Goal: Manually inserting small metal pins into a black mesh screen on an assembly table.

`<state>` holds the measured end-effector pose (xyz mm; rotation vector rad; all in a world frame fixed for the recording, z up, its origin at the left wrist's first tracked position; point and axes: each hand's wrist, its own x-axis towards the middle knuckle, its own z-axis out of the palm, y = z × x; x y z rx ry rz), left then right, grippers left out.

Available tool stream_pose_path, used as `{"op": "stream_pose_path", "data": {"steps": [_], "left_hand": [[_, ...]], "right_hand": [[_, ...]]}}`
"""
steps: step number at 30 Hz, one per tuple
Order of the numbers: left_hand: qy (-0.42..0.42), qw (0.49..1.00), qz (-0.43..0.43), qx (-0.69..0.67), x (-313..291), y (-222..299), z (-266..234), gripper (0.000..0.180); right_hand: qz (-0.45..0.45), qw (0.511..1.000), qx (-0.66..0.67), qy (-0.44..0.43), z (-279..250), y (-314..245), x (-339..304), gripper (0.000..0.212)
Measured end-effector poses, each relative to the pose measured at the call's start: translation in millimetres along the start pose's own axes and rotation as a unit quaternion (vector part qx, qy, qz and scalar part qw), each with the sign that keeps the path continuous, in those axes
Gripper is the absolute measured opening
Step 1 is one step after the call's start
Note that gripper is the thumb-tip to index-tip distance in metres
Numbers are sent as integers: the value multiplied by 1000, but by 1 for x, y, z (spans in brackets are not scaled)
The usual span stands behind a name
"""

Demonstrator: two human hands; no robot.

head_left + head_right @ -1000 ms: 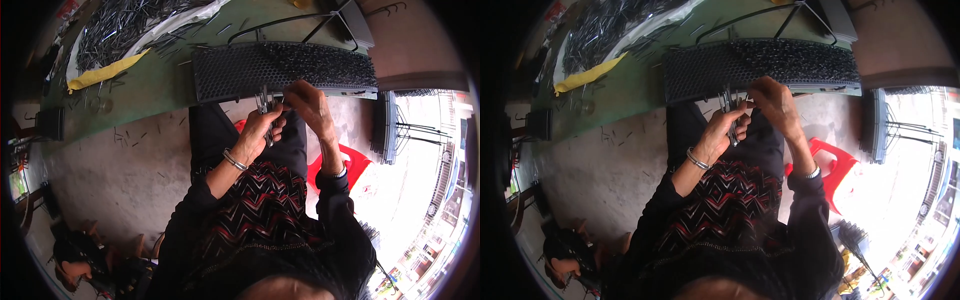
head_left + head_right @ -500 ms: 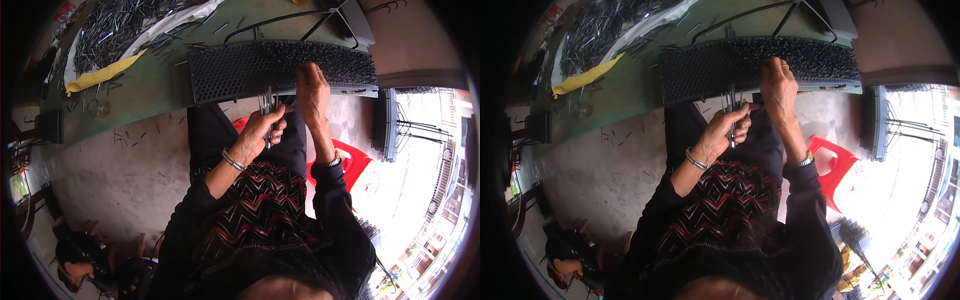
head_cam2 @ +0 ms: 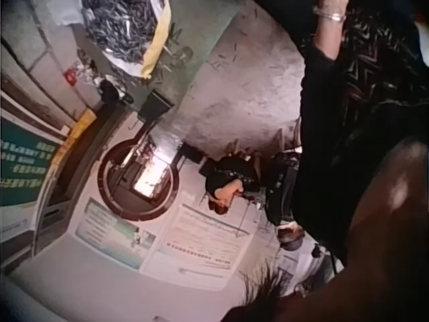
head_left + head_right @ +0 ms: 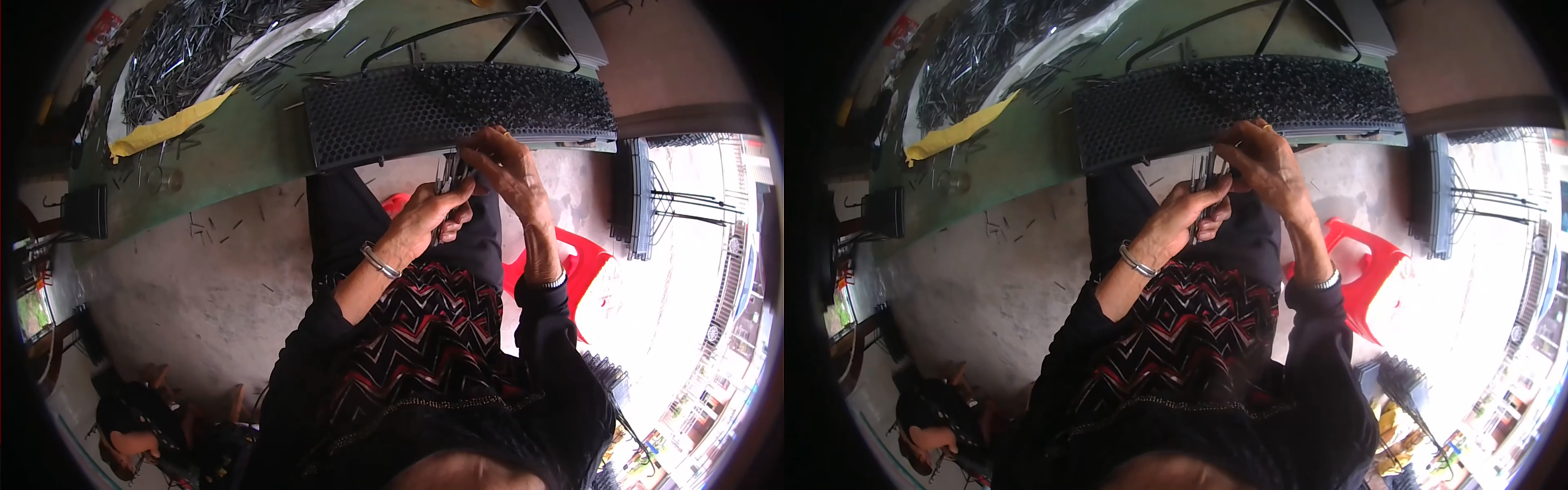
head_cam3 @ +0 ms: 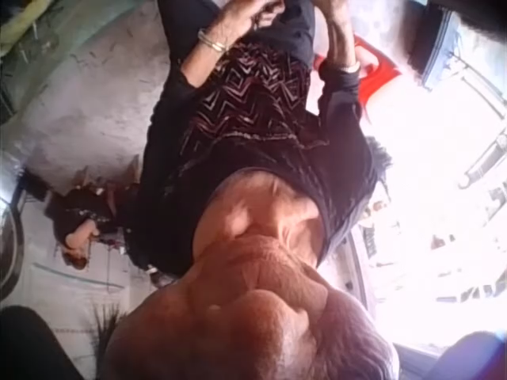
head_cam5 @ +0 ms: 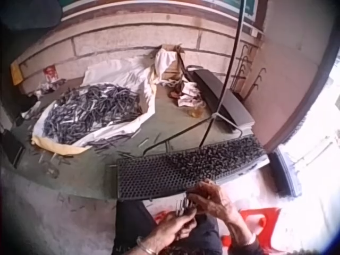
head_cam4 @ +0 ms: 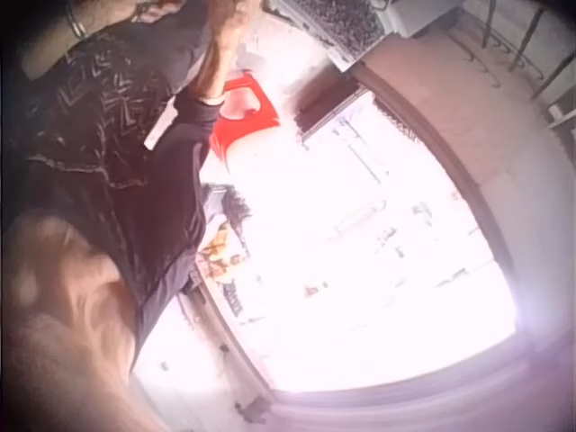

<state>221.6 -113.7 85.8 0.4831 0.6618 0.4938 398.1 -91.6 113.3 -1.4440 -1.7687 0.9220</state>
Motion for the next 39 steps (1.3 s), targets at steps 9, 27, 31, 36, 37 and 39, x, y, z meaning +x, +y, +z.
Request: {"op": "stream_pose_path", "data": {"steps": [9, 27, 31, 36, 37, 39], "left_hand": [[-12, 1000, 12, 22, 8, -4, -7, 35], [-22, 999, -38, -11, 7, 2, -1, 34], [-32, 999, -38, -13, 5, 1, -1, 35], [-35, 999, -38, -6, 6, -2, -1, 35], [-36, 998, -42, -6, 5, -2, 0, 35], [-38, 998, -46, -4, 4, -2, 0, 36]], "right_hand": [[57, 979, -20, 194, 4, -11, 0, 11], [-82, 929, -219, 286, 11, 7, 16, 7], [-90, 924, -242, 281, 15, 9, 12, 7], [-47, 918, -315, 238, 17, 15, 16, 8], [-23, 917, -330, 224, 19, 14, 17, 9], [16, 929, -291, 226, 19, 6, 16, 11]]}}
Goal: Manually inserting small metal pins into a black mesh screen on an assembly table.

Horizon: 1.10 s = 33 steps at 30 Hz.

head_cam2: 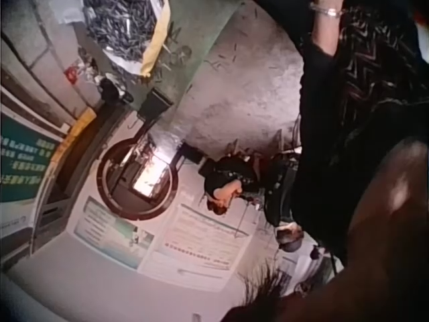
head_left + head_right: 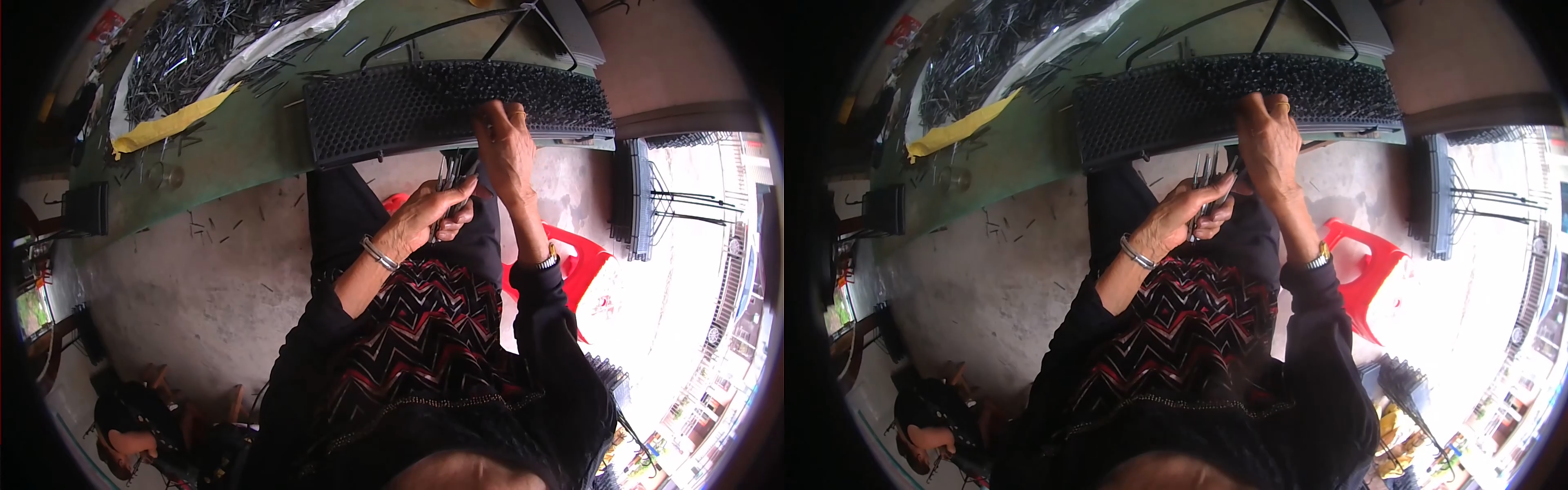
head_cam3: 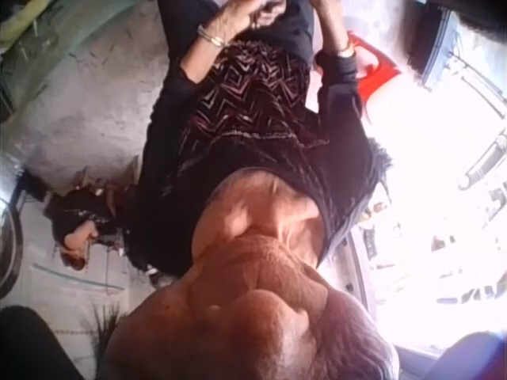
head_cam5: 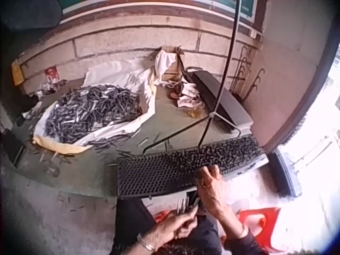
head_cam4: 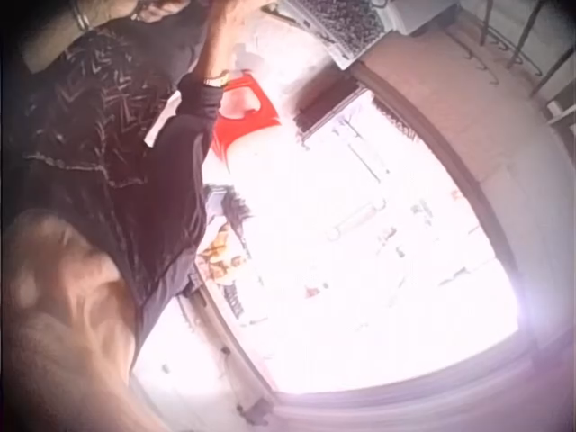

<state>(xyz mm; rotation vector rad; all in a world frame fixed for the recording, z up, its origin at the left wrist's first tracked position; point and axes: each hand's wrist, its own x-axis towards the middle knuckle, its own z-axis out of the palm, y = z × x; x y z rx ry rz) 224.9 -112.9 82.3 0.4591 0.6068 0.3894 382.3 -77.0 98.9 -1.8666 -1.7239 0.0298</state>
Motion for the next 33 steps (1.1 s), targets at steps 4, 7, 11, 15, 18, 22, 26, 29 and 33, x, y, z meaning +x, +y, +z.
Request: {"op": "stream_pose_path", "data": {"steps": [4, 7, 11, 15, 18, 22, 26, 29, 33], "left_hand": [[-7, 1000, 7, 19, -4, 2, -1, 37], [-19, 999, 3, 50, -4, 1, 0, 41], [-28, 994, 18, 101, -3, -3, 3, 42], [-36, 993, 33, 112, 1, -2, -3, 40], [-31, 995, 14, 89, 3, 0, -5, 40], [5, 999, 21, 45, 6, 0, -2, 36], [-5, 1000, 7, 22, 6, 1, -1, 38], [-11, 1000, -3, -4, 6, 0, -2, 38], [-5, 1000, 4, -1, 6, -2, -4, 37]], "right_hand": [[24, 971, 188, -145, -24, 4, -4, 16], [-59, 945, 222, -233, -34, 15, -5, 19], [-14, 906, 301, -299, -40, 23, -9, 18], [101, 954, 228, -167, -38, 8, -12, 13], [137, 966, 220, -2, -29, 0, -7, 9], [52, 979, 161, 117, 0, 19, -1, 8], [34, 975, 184, 121, 15, 27, -5, 5], [-3, 985, 120, 122, 15, 18, -8, 4], [-19, 995, 45, 88, 4, 7, -7, 5]]}}
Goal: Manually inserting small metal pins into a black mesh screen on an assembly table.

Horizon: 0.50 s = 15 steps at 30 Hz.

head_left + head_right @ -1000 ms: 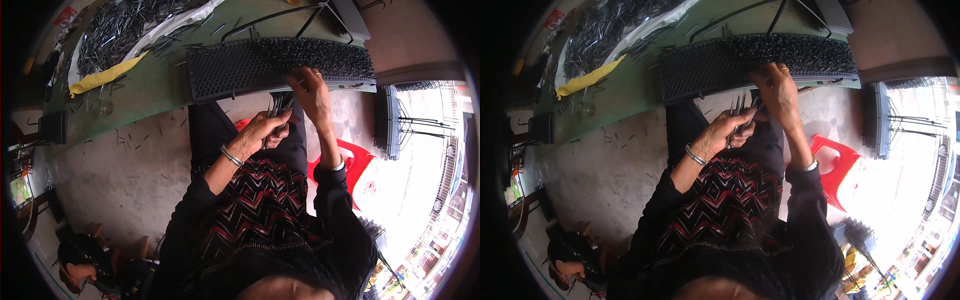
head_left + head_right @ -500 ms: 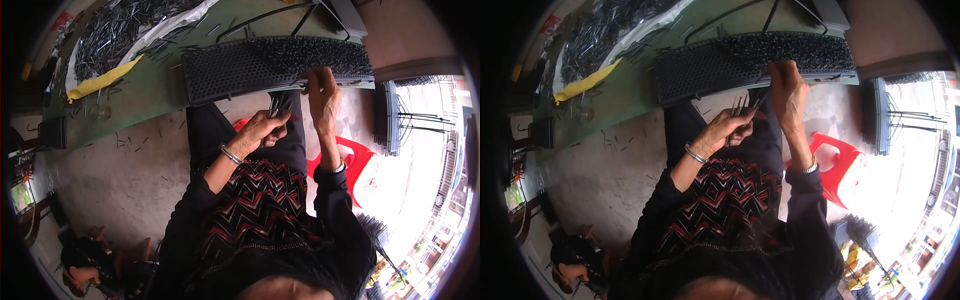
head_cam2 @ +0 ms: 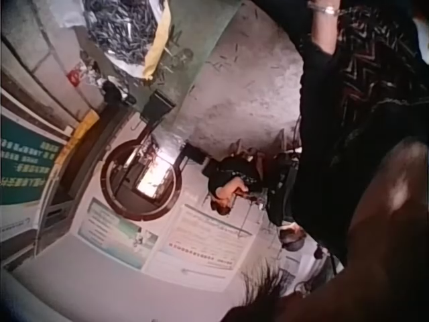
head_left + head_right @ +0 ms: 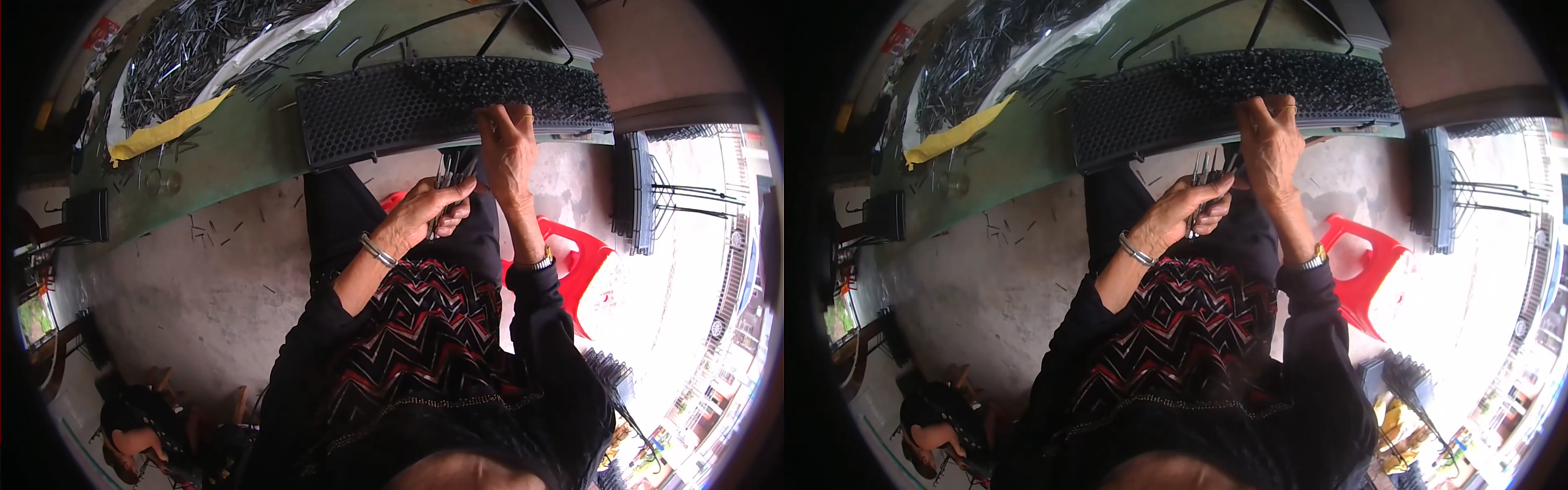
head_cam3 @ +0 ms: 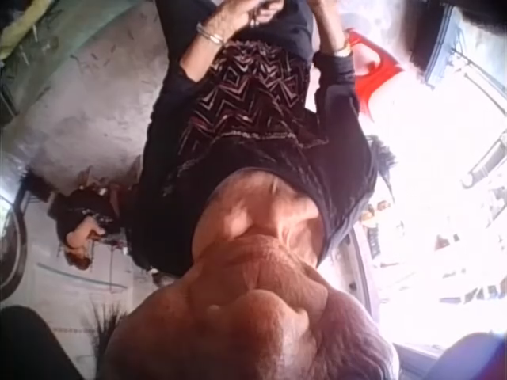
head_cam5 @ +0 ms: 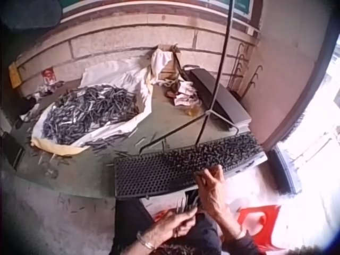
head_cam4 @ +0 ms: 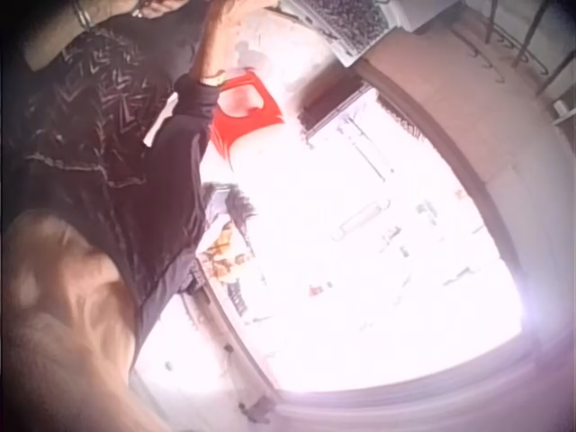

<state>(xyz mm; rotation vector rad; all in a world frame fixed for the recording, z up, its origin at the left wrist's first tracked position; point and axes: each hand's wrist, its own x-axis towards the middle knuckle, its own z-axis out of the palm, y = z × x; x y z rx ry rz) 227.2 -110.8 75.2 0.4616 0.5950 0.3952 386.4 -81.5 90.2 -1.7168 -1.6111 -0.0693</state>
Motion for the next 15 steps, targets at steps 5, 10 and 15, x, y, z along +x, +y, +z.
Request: {"op": "stream_pose_path", "data": {"steps": [5, 10, 15], "left_hand": [[-9, 1000, 0, 13, 1, 1, 3, 25], [-5, 1000, 5, 17, -4, 3, 6, 26], [1, 999, 17, 28, -2, 6, 5, 34]], "right_hand": [[10, 995, -29, -94, -12, 1, 0, 8], [50, 951, 147, -267, -44, 7, 2, 22], [114, 902, 234, -344, -59, 2, 3, 20]]}}
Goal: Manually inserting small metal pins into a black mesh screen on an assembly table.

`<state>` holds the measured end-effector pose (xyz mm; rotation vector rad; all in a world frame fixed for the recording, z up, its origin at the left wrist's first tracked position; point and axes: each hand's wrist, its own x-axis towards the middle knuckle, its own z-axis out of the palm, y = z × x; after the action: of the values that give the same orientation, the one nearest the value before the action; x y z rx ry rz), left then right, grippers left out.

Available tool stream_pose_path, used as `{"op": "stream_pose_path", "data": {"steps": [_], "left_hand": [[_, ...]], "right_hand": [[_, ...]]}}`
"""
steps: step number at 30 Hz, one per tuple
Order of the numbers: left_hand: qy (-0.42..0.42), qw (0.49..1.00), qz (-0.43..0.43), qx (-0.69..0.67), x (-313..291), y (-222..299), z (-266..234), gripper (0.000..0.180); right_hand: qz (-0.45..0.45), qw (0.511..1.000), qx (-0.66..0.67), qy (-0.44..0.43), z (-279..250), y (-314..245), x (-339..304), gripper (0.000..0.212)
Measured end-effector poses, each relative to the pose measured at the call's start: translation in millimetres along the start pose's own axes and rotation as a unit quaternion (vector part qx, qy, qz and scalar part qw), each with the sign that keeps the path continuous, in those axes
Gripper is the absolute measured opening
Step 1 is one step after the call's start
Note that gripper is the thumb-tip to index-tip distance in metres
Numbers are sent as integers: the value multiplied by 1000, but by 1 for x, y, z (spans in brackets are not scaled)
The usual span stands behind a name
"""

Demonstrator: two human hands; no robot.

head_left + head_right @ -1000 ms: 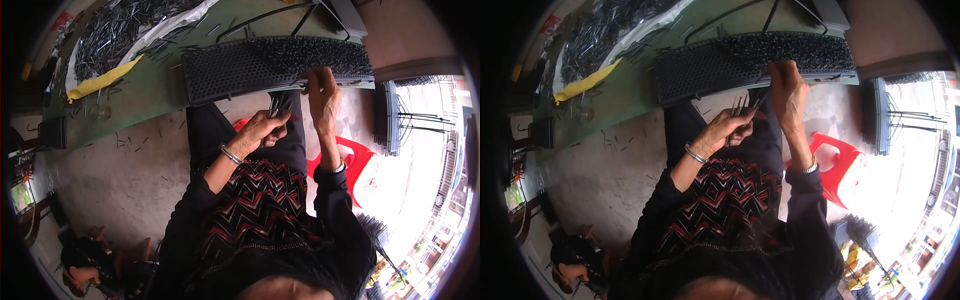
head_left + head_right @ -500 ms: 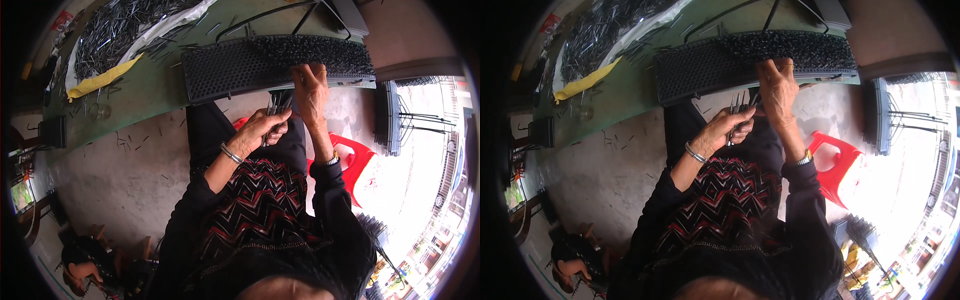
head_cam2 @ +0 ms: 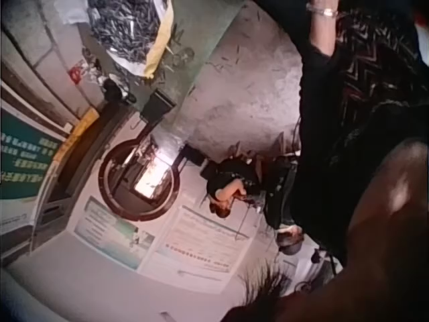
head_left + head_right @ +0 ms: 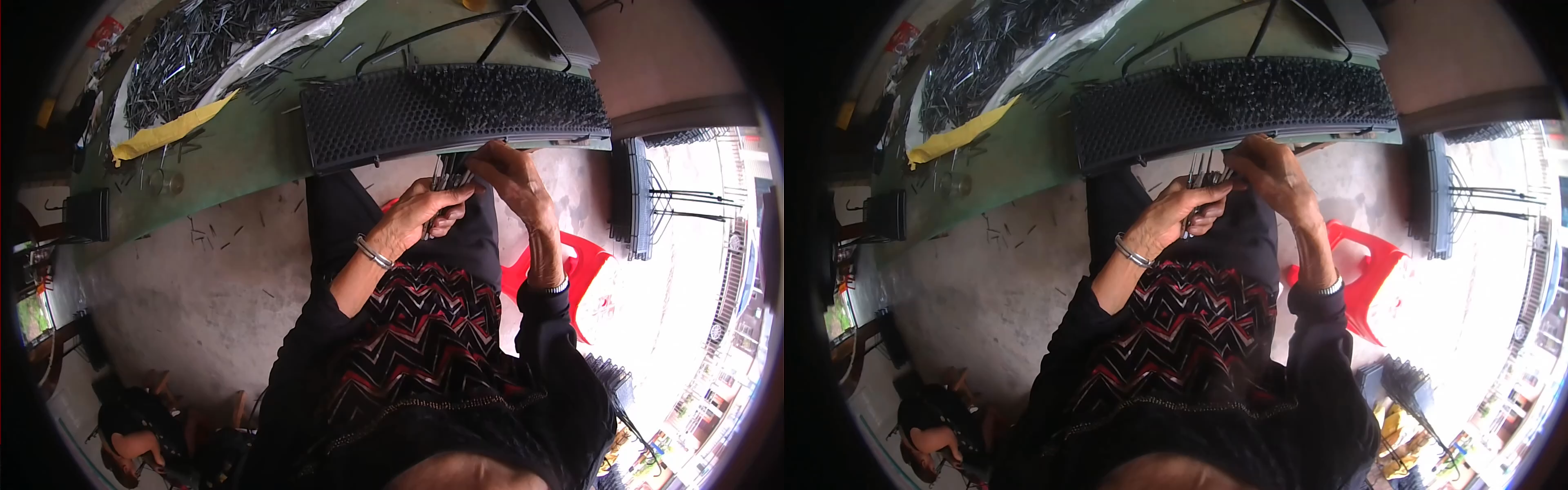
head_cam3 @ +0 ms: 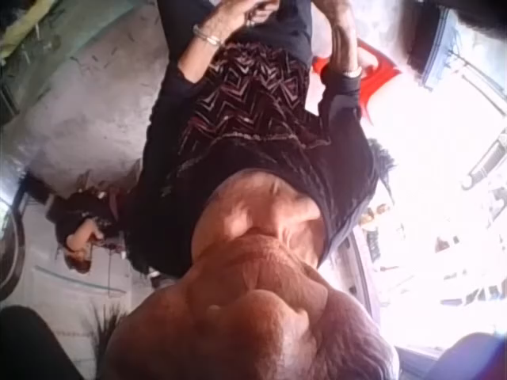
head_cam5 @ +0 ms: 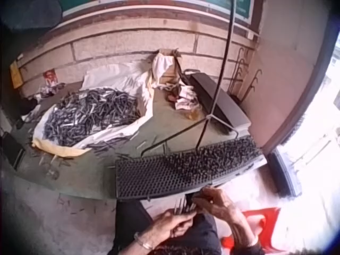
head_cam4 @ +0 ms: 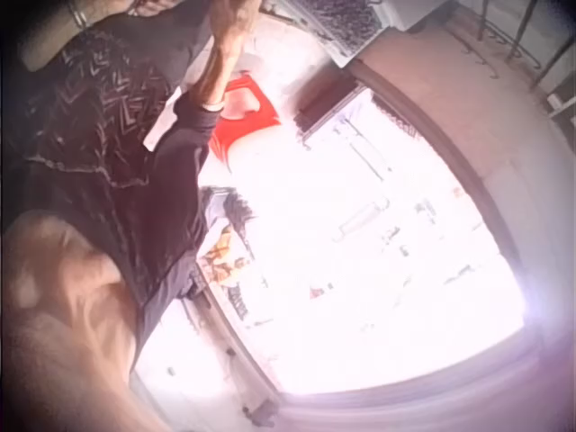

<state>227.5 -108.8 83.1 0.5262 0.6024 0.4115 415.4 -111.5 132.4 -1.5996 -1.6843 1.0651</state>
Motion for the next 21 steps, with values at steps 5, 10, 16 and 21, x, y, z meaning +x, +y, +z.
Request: {"op": "stream_pose_path", "data": {"steps": [5, 10, 16, 21], "left_hand": [[-15, 999, 24, -41, 3, 9, -9, 34], [3, 993, 61, -105, 2, 21, -22, 31], [76, 985, 87, -126, -1, 35, -28, 33], [57, 976, 103, -185, -2, 36, -32, 34]], "right_hand": [[-3, 992, 58, 115, 10, -5, 16, 15], [-29, 964, 4, 264, 25, -14, 53, 13], [-89, 934, 35, 344, 53, -16, 104, 11], [-189, 906, -66, 372, 63, -4, 137, 11]]}}
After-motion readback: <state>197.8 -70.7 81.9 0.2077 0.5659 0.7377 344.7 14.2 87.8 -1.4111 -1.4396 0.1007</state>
